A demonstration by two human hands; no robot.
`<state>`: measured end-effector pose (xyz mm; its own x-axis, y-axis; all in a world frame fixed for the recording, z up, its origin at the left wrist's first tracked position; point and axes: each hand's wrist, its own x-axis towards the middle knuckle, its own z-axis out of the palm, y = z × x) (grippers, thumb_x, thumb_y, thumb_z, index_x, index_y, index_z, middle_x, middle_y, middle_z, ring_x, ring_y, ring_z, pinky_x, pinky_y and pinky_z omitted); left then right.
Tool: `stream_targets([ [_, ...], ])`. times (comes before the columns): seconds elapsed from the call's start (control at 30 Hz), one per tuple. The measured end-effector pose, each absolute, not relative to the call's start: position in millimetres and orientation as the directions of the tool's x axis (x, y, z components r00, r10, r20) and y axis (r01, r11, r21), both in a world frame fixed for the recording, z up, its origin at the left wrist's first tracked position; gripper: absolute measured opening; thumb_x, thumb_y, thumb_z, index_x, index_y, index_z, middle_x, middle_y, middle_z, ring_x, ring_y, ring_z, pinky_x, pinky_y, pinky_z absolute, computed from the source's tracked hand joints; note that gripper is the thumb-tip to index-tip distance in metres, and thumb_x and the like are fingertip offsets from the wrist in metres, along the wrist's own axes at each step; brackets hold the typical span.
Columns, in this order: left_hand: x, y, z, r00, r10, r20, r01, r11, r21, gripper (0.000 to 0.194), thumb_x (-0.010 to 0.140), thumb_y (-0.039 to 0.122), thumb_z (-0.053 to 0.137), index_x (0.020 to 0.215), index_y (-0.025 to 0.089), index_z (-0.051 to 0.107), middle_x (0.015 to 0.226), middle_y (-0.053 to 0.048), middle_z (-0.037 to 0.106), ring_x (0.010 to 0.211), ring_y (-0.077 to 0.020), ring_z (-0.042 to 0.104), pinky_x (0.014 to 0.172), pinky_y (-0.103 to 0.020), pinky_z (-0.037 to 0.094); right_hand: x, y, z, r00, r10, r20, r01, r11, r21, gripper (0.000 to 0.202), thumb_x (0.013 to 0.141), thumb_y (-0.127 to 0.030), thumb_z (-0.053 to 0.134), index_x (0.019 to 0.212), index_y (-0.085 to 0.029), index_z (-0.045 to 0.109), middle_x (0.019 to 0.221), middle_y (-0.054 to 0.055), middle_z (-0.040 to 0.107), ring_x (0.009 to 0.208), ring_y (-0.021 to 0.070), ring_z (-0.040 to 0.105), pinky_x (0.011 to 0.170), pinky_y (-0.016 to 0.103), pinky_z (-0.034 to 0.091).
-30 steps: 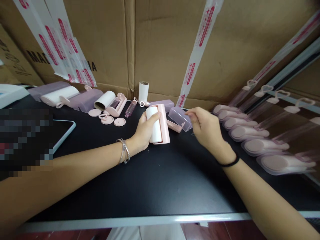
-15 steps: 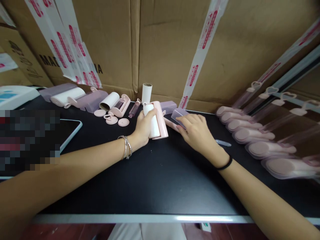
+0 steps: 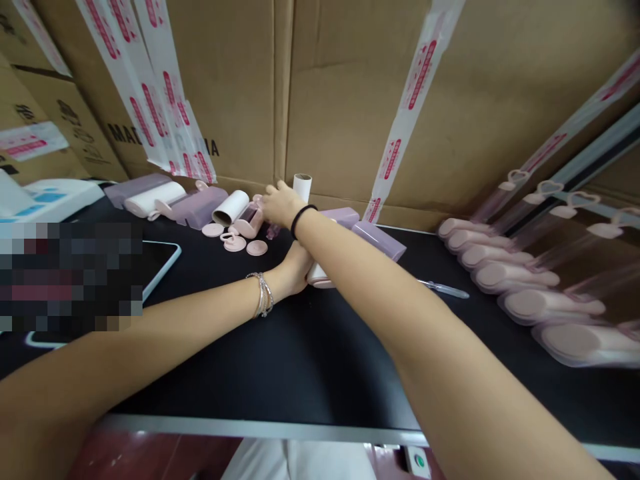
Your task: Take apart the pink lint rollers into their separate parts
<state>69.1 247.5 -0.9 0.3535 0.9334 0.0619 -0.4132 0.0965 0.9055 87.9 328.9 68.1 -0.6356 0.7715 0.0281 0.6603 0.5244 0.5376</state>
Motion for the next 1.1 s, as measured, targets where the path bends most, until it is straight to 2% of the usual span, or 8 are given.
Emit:
stream_targets([
  [0.17, 72, 249, -5, 0.379, 0.925, -0.018, -0.392, 0.178, 0.903, 0.028, 0.072, 0.034, 0.069, 0.091, 0.017, 0.058, 0.089, -0.005, 0.068, 0.079, -0.0167, 0.063, 0.073, -0.031, 0.05, 101, 322, 66, -0.706, 0.705, 0.071, 0.624, 0.57, 0.535, 0.03, 0.093, -0.016, 0.037, 0.116, -0.014, 0.057, 0.128, 0.009, 0.056, 0.12, 0.0249, 0.046, 0.096, 0.042, 0.036],
  [0.27, 71, 250, -7, 0.412, 0.911, -0.032, -0.365, 0.197, 0.91, 0.035, 0.069, 0.035, 0.073, 0.094, 0.016, 0.058, 0.087, -0.007, 0.068, 0.074, -0.0175, 0.064, 0.068, -0.031, 0.05, 126, 297, 99, -0.704, 0.638, 0.312, 0.692, 0.52, 0.5, 0.034, 0.094, -0.013, 0.027, 0.119, -0.011, 0.051, 0.113, 0.01, 0.061, 0.112, 0.0238, 0.053, 0.095, 0.043, 0.036],
  [0.47, 68, 251, -4, 0.408, 0.913, -0.022, -0.394, 0.197, 0.898, 0.034, 0.071, 0.037, 0.07, 0.095, 0.018, 0.057, 0.075, -0.003, 0.066, 0.066, -0.0164, 0.063, 0.062, -0.029, 0.05, 220, 202, 111, -0.397, 0.613, 0.683, 0.902, 0.397, 0.168, 0.033, 0.094, -0.03, 0.035, 0.121, -0.012, 0.042, 0.116, 0.015, 0.057, 0.101, 0.0224, 0.059, 0.08, 0.033, 0.046],
  [0.53, 68, 250, -3, 0.422, 0.906, -0.018, -0.399, 0.203, 0.894, 0.03, 0.073, 0.036, 0.067, 0.094, 0.017, 0.057, 0.074, -0.004, 0.066, 0.065, -0.0163, 0.062, 0.062, -0.029, 0.051, 247, 176, 87, -0.302, 0.705, 0.642, 0.942, 0.326, 0.085, 0.034, 0.093, -0.04, 0.037, 0.116, -0.016, 0.045, 0.099, 0.011, 0.064, 0.084, 0.0223, 0.063, 0.069, 0.033, 0.048],
  [0.63, 70, 245, -2, 0.461, 0.887, 0.03, -0.376, 0.165, 0.912, 0.032, 0.075, 0.036, 0.067, 0.097, 0.016, 0.055, 0.074, -0.004, 0.066, 0.065, -0.0162, 0.063, 0.063, -0.03, 0.051, 265, 153, 50, -0.23, 0.867, 0.442, 0.962, 0.272, -0.032, 0.031, 0.088, -0.047, 0.047, 0.104, -0.019, 0.048, 0.078, 0.005, 0.065, 0.065, 0.02, 0.064, 0.057, 0.028, 0.046],
  [0.7, 70, 241, -1, 0.461, 0.883, 0.084, -0.357, 0.099, 0.929, 0.037, 0.073, 0.04, 0.07, 0.1, 0.018, 0.054, 0.075, -0.002, 0.066, 0.064, -0.0155, 0.062, 0.063, -0.03, 0.05, 264, 145, 37, -0.261, 0.916, 0.305, 0.955, 0.292, -0.06, 0.026, 0.087, -0.045, 0.05, 0.096, -0.02, 0.049, 0.076, 0.003, 0.066, 0.062, 0.019, 0.065, 0.054, 0.027, 0.045],
  [0.9, 70, 229, 2, 0.44, 0.883, 0.164, -0.299, -0.028, 0.954, 0.043, 0.069, 0.041, 0.074, 0.102, 0.02, 0.055, 0.081, -0.001, 0.064, 0.071, -0.0148, 0.061, 0.072, -0.03, 0.05, 258, 139, 34, -0.368, 0.901, 0.228, 0.929, 0.365, 0.058, 0.025, 0.092, -0.037, 0.044, 0.106, -0.018, 0.051, 0.099, 0.008, 0.069, 0.078, 0.0235, 0.069, 0.06, 0.032, 0.05],
  [1.1, 71, 225, 3, 0.374, 0.911, 0.174, -0.268, -0.073, 0.961, 0.043, 0.068, 0.039, 0.074, 0.101, 0.019, 0.054, 0.089, -0.002, 0.061, 0.077, -0.0147, 0.059, 0.073, -0.028, 0.049, 258, 138, 31, -0.411, 0.863, 0.293, 0.911, 0.375, 0.173, 0.028, 0.092, -0.038, 0.042, 0.106, -0.016, 0.053, 0.09, 0.007, 0.071, 0.069, 0.0231, 0.069, 0.049, 0.03, 0.045],
])
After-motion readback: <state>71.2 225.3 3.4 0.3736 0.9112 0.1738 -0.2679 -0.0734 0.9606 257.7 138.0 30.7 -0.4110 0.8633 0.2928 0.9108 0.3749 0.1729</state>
